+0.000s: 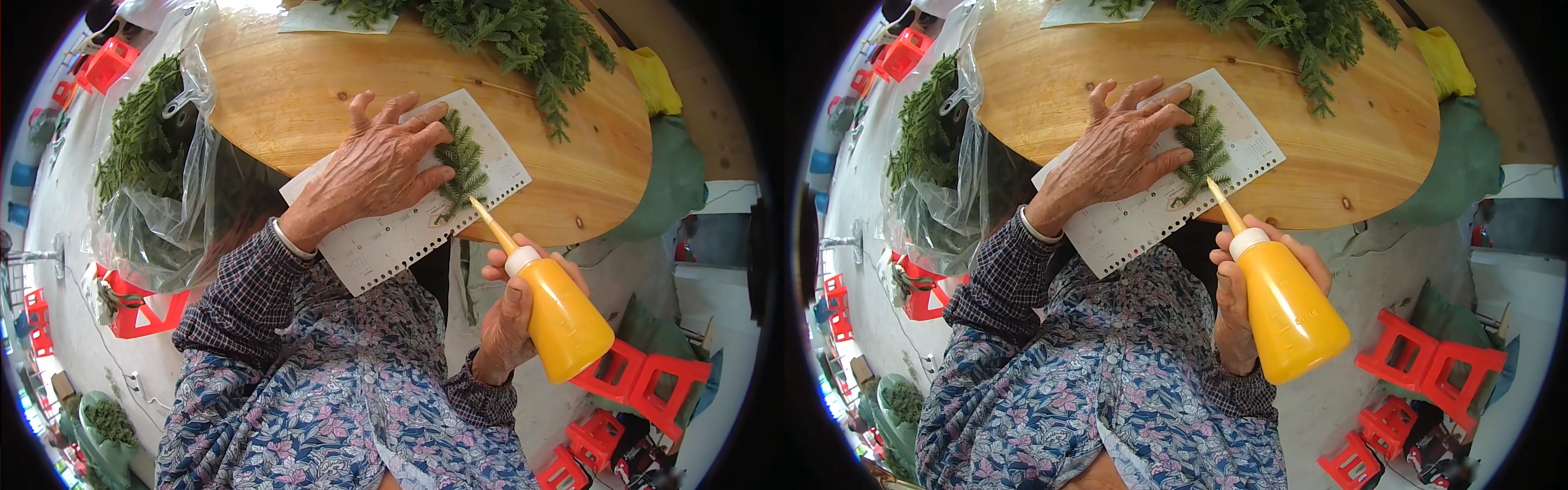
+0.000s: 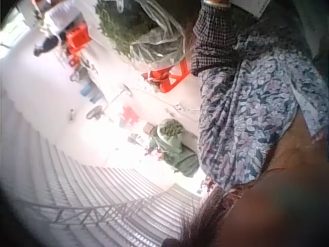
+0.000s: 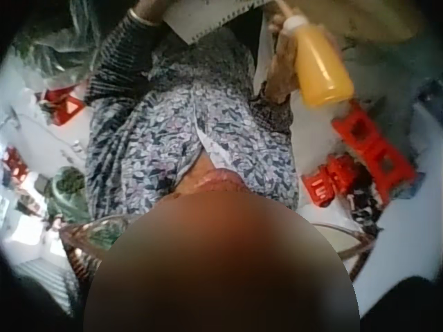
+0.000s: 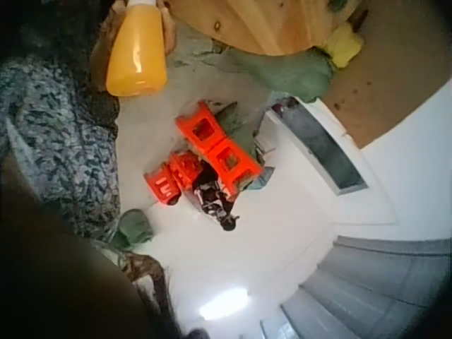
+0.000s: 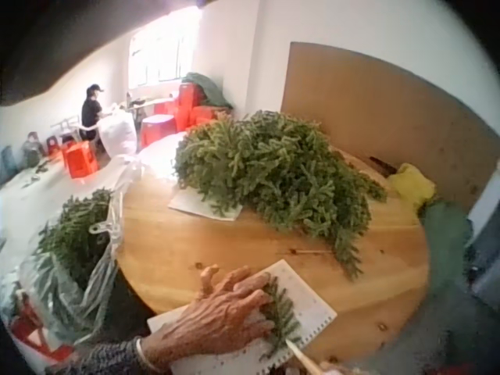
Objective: Applying glue to the stems of plastic evergreen sprigs and mounting them onto a paper template.
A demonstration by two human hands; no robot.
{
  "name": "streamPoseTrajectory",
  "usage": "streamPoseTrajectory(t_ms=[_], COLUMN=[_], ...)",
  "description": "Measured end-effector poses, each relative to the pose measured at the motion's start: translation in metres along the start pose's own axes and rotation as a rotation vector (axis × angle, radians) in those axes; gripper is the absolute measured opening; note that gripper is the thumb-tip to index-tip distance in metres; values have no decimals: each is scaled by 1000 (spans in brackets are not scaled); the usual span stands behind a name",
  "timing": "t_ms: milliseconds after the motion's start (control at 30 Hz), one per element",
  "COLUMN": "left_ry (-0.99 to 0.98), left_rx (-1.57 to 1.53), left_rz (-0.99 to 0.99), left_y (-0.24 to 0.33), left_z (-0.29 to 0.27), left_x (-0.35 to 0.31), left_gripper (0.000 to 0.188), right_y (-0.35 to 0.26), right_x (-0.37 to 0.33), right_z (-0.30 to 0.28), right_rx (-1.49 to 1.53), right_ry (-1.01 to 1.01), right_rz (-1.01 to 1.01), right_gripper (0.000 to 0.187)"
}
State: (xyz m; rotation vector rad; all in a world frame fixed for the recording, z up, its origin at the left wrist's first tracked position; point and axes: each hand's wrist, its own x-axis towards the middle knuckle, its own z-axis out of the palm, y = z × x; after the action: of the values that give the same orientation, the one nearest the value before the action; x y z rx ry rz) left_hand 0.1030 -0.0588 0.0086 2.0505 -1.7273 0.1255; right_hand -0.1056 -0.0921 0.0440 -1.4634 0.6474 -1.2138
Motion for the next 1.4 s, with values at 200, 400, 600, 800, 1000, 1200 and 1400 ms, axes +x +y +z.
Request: streamPoseTrajectory(t_ms=[200,400,600,800,1000,1200,1400], left_ry=[10,31,95,109,115,126,135], left_rx=[-2,-1,-26,-25,-19,-25,-9], left_rz=[-8,-4,32,37,41,40,53], left_y=[-27,-51,-74,-102,-133,-165,-202], left_z=[-23,-47,-69,-92,-123,-160,-203], left_x=[16,36,60,84,111,144,185], left_gripper=[34,34,31,31,30,29,29], right_y=[-9,-25,-38,-50,-61,-84,-115], right_x=[20,42,66,91,123,158,199], right_z=[29,57,82,112,148,188,239], right_rx=[16,-43,-26,-16,-30,-90,-126], right_ry=[-18,-43,-66,-69,-82,-106,-69], right_rz=[-28,-23,-38,-38,-66,-100,-62], right_gripper=[45,47,49,49,49,49,51])
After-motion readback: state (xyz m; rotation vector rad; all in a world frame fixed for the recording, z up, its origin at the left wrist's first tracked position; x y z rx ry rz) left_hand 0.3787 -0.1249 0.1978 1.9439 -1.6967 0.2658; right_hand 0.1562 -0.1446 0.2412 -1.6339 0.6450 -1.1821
